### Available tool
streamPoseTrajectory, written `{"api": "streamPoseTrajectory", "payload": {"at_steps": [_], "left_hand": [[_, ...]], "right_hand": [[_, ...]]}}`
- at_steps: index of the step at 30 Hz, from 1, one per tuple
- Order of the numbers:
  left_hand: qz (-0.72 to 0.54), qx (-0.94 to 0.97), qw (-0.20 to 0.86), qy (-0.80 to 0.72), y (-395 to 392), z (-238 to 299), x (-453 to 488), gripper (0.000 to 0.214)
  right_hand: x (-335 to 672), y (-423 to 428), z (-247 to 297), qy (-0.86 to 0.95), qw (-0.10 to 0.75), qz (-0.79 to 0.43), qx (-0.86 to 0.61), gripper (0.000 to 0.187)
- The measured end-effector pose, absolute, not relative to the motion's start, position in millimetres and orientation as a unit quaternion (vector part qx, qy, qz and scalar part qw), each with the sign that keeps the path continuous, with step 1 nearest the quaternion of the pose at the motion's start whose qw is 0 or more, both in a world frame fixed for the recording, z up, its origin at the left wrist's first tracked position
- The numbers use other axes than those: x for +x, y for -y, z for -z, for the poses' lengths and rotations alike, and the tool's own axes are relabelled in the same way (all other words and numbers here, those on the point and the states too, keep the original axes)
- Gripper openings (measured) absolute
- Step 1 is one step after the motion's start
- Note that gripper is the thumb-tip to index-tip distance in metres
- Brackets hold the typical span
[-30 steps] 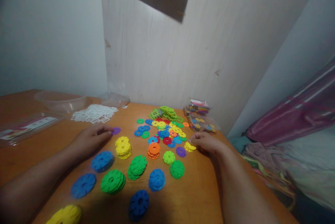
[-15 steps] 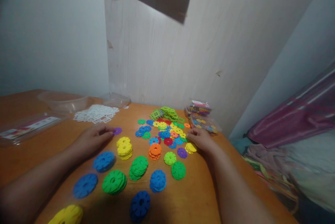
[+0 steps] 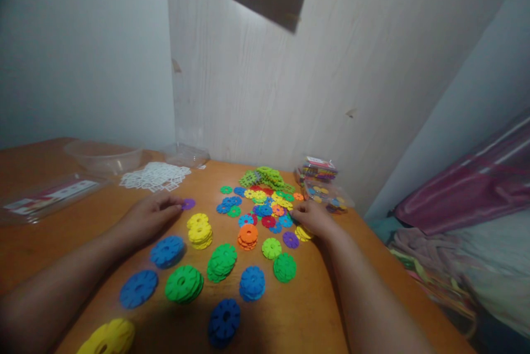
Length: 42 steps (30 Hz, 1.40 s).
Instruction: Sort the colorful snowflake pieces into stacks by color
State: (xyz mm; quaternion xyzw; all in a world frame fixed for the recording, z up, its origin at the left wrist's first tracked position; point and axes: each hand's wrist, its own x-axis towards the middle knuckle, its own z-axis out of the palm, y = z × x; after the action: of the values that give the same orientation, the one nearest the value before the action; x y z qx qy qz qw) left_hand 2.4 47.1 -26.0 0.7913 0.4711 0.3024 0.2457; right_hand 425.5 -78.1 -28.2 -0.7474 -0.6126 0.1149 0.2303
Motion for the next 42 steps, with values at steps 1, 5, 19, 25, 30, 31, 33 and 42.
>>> {"api": "streamPoseTrajectory", "payload": {"at_steps": [1, 5, 19, 25, 30, 31, 33, 42], "left_hand": [[-0.304, 0.791, 0.247, -0.47, -47, 26, 2, 0.035], [-0.313, 0.782, 0.259, -0.473, -46, 24, 3, 0.034], [-0.311, 0.785, 0.256, -0.471, -46, 25, 4, 0.036], [-0.32, 0.78, 0.261, -0.47, -44, 23, 5, 0.036], [-0.325, 0.779, 0.26, -0.469, -42, 21, 5, 0.034], [-0.325, 0.779, 0.257, -0.471, -42, 20, 4, 0.034], [-0.32, 0.779, 0.256, -0.474, -42, 20, 4, 0.035], [-0.332, 0.767, 0.268, -0.48, -38, 19, 6, 0.035]], "right_hand": [[426, 78, 27, 0.602, 0.245, -0.101, -0.753, 0.035], [430, 81, 19, 0.552, 0.311, -0.068, -0.771, 0.028], [451, 125, 10, 0.471, 0.332, -0.38, -0.724, 0.034], [446, 117, 17, 0.459, 0.374, -0.348, -0.727, 0.03], [435, 92, 32, 0.512, 0.417, -0.235, -0.713, 0.029], [433, 86, 34, 0.537, 0.404, -0.21, -0.71, 0.029], [431, 76, 37, 0.591, 0.36, -0.162, -0.704, 0.031], [427, 67, 38, 0.647, 0.272, -0.112, -0.704, 0.032]]}}
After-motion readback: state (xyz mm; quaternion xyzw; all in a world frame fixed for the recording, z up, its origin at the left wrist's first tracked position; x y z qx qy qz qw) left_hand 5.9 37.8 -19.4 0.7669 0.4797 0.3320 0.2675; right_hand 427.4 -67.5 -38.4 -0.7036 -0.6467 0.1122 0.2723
